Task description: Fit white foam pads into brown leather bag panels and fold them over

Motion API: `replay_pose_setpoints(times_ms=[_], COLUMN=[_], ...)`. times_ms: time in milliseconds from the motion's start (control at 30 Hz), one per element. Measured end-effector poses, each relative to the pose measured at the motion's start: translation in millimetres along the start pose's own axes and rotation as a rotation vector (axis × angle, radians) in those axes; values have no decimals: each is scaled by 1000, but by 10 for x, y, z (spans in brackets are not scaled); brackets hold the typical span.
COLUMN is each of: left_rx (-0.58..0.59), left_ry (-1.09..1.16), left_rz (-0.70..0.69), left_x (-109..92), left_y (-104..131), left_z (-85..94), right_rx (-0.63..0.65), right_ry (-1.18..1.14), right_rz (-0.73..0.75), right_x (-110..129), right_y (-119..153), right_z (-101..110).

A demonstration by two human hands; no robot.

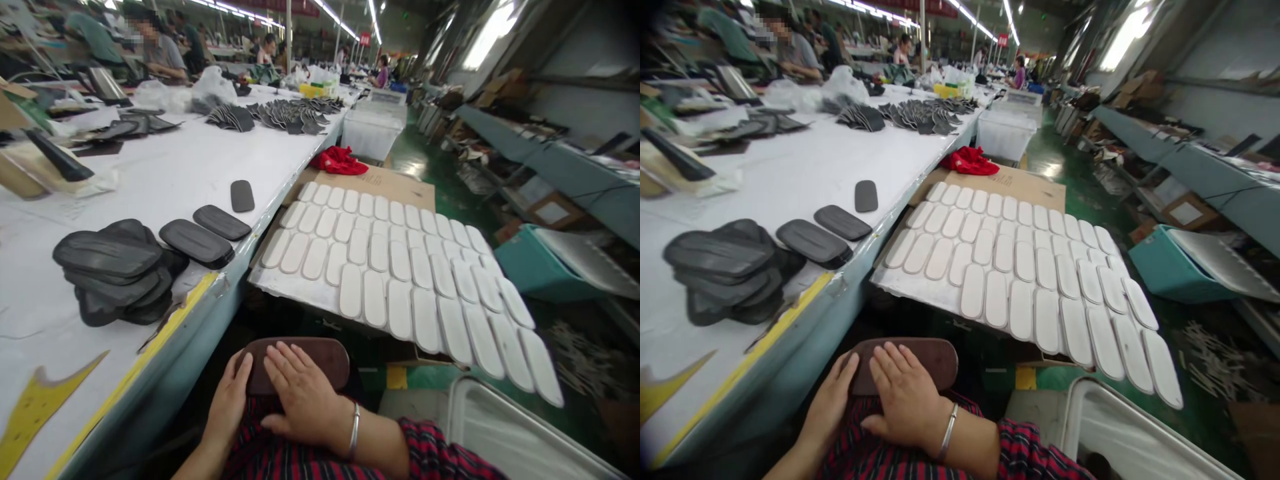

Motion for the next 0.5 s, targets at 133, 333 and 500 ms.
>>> replay_pose_setpoints(times_ms=[133, 333, 500], left_rx=[34, 43, 89], left_ry=[81, 223, 249], left_rz=[-7, -36, -64], left_x=[-24, 81, 81], left_y=[38, 66, 46], left_z=[-62, -56, -31], right_rx=[-101, -158, -262], right_ry=[59, 55, -157], right_rz=[-209, -300, -436], right_x=[-230, -420, -718], right_y=[357, 926, 1114], right_z=[-97, -201, -305])
Point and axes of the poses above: each hand's wrist, its own y-axis away from the middle knuckle, its own z-axis out of the back of the hand, x = y × z, the point moved 1 cm from there along -y, towards the middle knuckle
